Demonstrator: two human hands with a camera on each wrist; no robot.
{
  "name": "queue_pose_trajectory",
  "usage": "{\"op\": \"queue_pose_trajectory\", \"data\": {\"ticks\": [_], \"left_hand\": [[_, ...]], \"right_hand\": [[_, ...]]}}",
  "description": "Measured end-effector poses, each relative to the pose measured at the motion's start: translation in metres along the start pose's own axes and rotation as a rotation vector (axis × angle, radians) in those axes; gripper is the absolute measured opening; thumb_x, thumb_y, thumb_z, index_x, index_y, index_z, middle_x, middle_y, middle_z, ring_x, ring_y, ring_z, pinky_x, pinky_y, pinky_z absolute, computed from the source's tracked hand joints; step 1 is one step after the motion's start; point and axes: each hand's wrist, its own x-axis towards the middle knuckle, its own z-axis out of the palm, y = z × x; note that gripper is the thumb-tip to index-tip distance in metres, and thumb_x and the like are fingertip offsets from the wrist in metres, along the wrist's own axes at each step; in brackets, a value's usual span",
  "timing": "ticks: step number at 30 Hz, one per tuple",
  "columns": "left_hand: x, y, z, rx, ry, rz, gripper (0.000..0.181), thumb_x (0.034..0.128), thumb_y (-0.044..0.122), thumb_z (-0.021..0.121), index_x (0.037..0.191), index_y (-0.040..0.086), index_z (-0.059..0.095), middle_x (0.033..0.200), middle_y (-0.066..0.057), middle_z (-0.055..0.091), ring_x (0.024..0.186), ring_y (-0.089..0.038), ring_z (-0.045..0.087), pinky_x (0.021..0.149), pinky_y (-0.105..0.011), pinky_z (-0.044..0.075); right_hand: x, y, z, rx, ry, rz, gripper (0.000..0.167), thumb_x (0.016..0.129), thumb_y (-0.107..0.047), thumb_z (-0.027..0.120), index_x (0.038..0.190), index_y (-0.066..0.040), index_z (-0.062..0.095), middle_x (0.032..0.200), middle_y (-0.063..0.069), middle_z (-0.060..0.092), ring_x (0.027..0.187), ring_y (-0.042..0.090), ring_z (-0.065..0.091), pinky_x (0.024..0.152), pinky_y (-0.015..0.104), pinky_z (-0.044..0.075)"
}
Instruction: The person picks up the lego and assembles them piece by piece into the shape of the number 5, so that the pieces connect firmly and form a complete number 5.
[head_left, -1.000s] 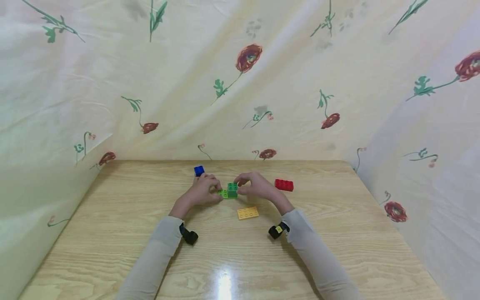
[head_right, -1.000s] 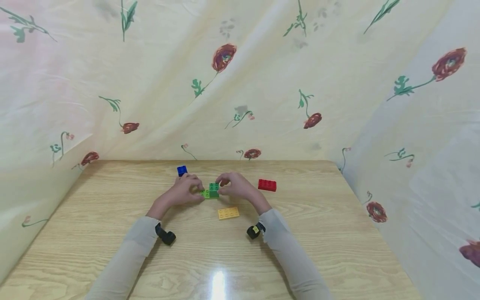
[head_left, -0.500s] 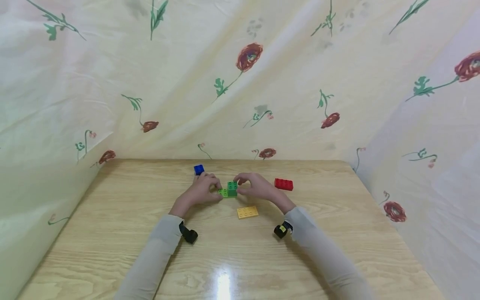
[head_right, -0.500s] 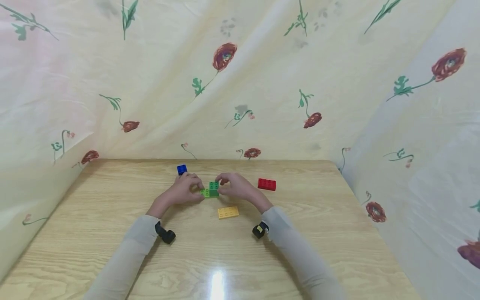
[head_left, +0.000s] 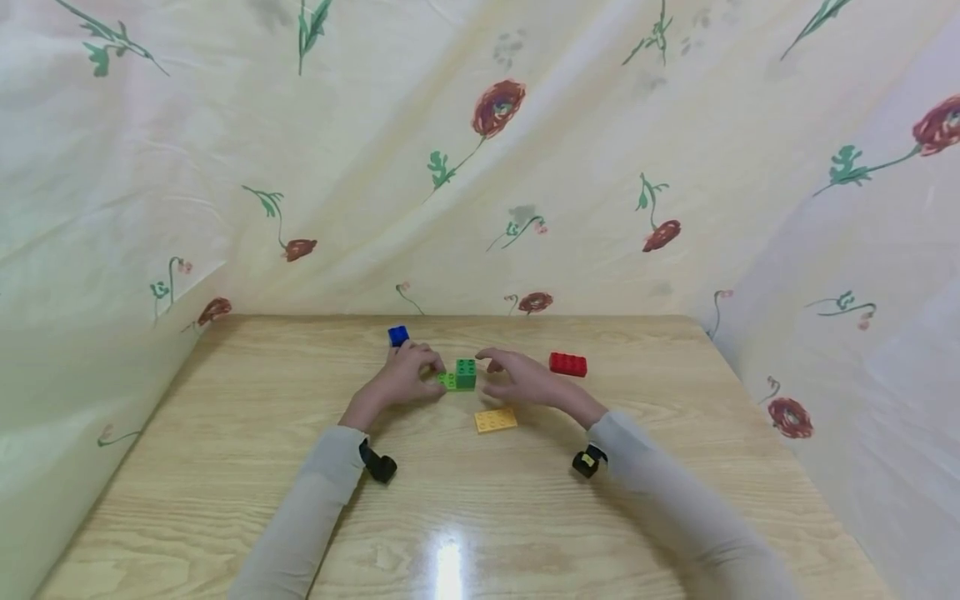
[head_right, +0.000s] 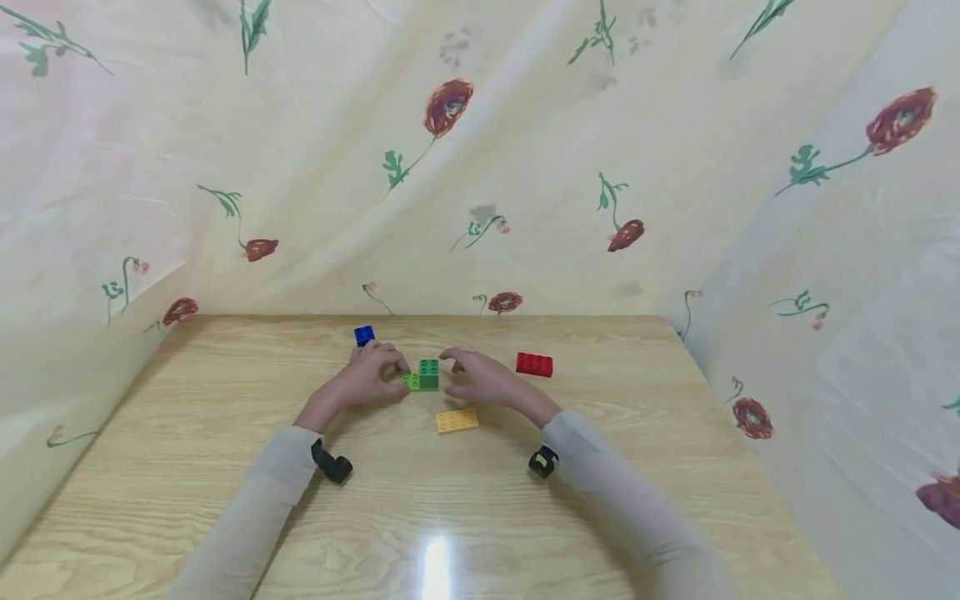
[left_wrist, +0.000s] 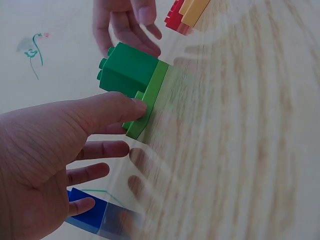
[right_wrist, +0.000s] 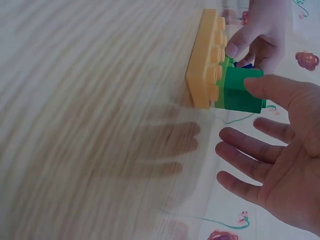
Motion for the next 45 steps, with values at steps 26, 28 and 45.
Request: {"op": "queue_pose_trajectory", "data": {"ticks": [26,28,45], "left_hand": [[0.000,-0.001,0.000,-0.026,-0.001,-0.014,0.023,0.0859,0.028,0.081,0.104,0.017,0.072,0.120,-0.005,0.066,0.123,-0.031,0.045,0.109,-0.058,0.026],[0.000,-0.001,0.000,-0.029,0.000,-0.011,0.023,0.0859,0.028,0.081,0.104,0.017,0.072,0.120,-0.005,0.066,0.124,-0.032,0.046,0.109,-0.058,0.027],[0.000,-0.001,0.002,-0.021,0.002,-0.012,0.023,0.0856,0.030,0.081,0.103,0.018,0.072,0.119,-0.004,0.066,0.125,-0.031,0.046,0.110,-0.059,0.027]], "right_hand": [[-0.018,0.014,-0.006,-0.165,-0.200,-0.152,0.045,0.075,-0.026,0.089,0.117,-0.020,0.071,0.115,0.000,0.062,0.108,0.019,0.049,0.090,0.038,0.047],[-0.018,0.014,-0.005,-0.185,-0.195,-0.149,0.043,0.076,-0.025,0.088,0.115,-0.021,0.071,0.113,-0.002,0.062,0.105,0.017,0.049,0.089,0.036,0.047],[-0.023,0.016,0.000,-0.378,-0.091,-0.142,0.032,0.078,-0.027,0.082,0.106,-0.026,0.067,0.109,-0.003,0.057,0.107,0.020,0.044,0.104,0.050,0.035]]}}
